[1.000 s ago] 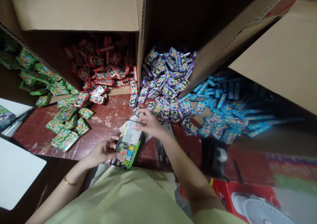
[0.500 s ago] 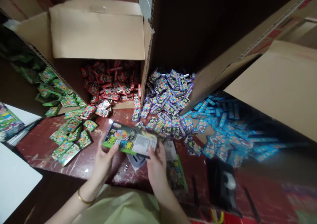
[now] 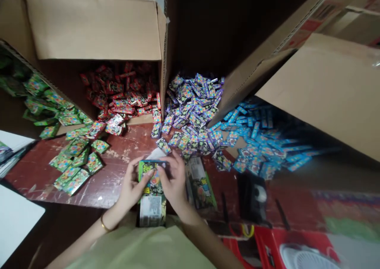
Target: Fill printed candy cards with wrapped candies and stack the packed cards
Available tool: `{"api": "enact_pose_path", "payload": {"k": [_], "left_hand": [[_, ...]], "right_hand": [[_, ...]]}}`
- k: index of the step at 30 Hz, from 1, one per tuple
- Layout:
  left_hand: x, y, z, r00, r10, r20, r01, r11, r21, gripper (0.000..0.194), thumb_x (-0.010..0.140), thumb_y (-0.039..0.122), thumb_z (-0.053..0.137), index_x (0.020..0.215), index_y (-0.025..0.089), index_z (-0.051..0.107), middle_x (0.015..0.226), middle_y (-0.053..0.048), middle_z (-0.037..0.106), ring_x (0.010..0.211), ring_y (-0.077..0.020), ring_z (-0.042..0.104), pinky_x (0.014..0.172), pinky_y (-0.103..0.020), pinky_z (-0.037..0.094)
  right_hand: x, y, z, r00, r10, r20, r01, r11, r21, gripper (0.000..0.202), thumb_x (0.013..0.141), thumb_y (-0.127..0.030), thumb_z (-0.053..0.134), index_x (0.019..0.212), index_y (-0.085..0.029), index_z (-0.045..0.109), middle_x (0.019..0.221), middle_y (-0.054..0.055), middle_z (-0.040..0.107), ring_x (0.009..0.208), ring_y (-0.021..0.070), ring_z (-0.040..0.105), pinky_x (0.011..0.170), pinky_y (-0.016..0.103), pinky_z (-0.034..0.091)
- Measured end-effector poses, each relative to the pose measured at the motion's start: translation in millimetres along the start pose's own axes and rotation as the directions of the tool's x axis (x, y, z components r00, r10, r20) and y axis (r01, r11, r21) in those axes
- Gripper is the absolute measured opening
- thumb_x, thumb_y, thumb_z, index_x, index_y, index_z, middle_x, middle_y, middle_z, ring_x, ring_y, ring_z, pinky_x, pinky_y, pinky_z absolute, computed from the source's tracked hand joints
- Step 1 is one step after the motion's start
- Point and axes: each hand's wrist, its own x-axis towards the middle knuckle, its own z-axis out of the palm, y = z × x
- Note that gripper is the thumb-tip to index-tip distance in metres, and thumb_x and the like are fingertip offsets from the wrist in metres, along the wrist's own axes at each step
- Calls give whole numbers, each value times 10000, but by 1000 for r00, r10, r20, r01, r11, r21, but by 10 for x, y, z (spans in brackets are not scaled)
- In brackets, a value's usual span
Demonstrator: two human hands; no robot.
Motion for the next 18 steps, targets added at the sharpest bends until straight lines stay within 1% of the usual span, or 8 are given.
{"api": "enact_pose_path", "payload": {"k": [3, 5, 7, 9, 11, 13, 15, 18], "left_hand": [[111, 11, 4, 997, 77, 16, -77, 997, 17, 233, 795, 323, 690, 972, 233, 567, 926, -32, 650, 874, -182, 635, 766, -287, 496], [195, 30, 11, 986, 163, 31, -162, 987, -24, 152, 813, 305, 673, 865, 213, 564, 972, -51, 649, 967, -186, 618, 836, -294, 478], [246, 41, 21, 979, 200, 36, -196, 976, -94, 169, 812, 285, 679, 860, 211, 535, 1003, -55, 655, 993, -176, 615, 850, -291, 474], [255, 44, 21, 984, 178, 15, -174, 973, -151, 256, 789, 271, 709, 944, 225, 510, 950, -31, 673, 917, -155, 635, 809, -275, 485], [236, 51, 7, 992, 124, 27, -119, 983, -141, 314, 758, 274, 741, 986, 221, 533, 891, -13, 687, 831, -143, 642, 765, -259, 491], [212, 73, -14, 995, 51, 84, -43, 995, -90, 255, 748, 301, 748, 932, 191, 609, 843, -17, 694, 758, -138, 635, 716, -248, 494], [206, 111, -30, 992, -16, 122, 24, 998, -66, 206, 749, 331, 743, 844, 168, 661, 813, -23, 698, 705, -130, 623, 672, -238, 493], [241, 182, -30, 991, -64, 116, 77, 991, -108, 242, 731, 352, 753, 872, 165, 690, 821, -27, 717, 685, -125, 626, 654, -233, 501]], "right_hand": [[-18, 27, 42, 1000, -15, -6, 15, 1000, 4, 480, 862, -211, 611, 1289, -285, 406, 968, 53, 654, 903, 184, 654, 862, 363, 547], [-2, 42, 58, 996, -76, -37, 77, 997, 30, 499, 868, -219, 603, 1310, -286, 380, 1073, 75, 633, 945, 184, 653, 880, 371, 546], [15, 59, 67, 988, -137, -68, 141, 988, 59, 566, 868, -224, 604, 1355, -282, 321, 1235, 115, 571, 1038, 194, 637, 909, 383, 539], [22, 67, 65, 987, -148, -55, 153, 984, 92, 638, 869, -210, 604, 1399, -277, 257, 1230, 120, 589, 1048, 191, 640, 903, 379, 539], [28, 51, 49, 994, -107, -25, 110, 987, 114, 670, 862, -193, 618, 1412, -270, 244, 1038, 68, 678, 959, 176, 672, 876, 364, 545], [57, 7, 21, 999, -45, -14, 47, 992, 117, 658, 832, -202, 661, 1380, -262, 303, 878, 13, 702, 853, 166, 690, 838, 346, 552], [124, -53, -20, 999, 43, 1, -43, 992, 122, 622, 784, -229, 716, 1311, -256, 386, 819, -8, 705, 808, 169, 695, 815, 337, 553], [280, -142, -99, 970, 219, 109, -236, 955, 182, 596, 720, -246, 768, 1231, -263, 461, 787, -17, 716, 772, 183, 704, 802, 351, 554]]}}
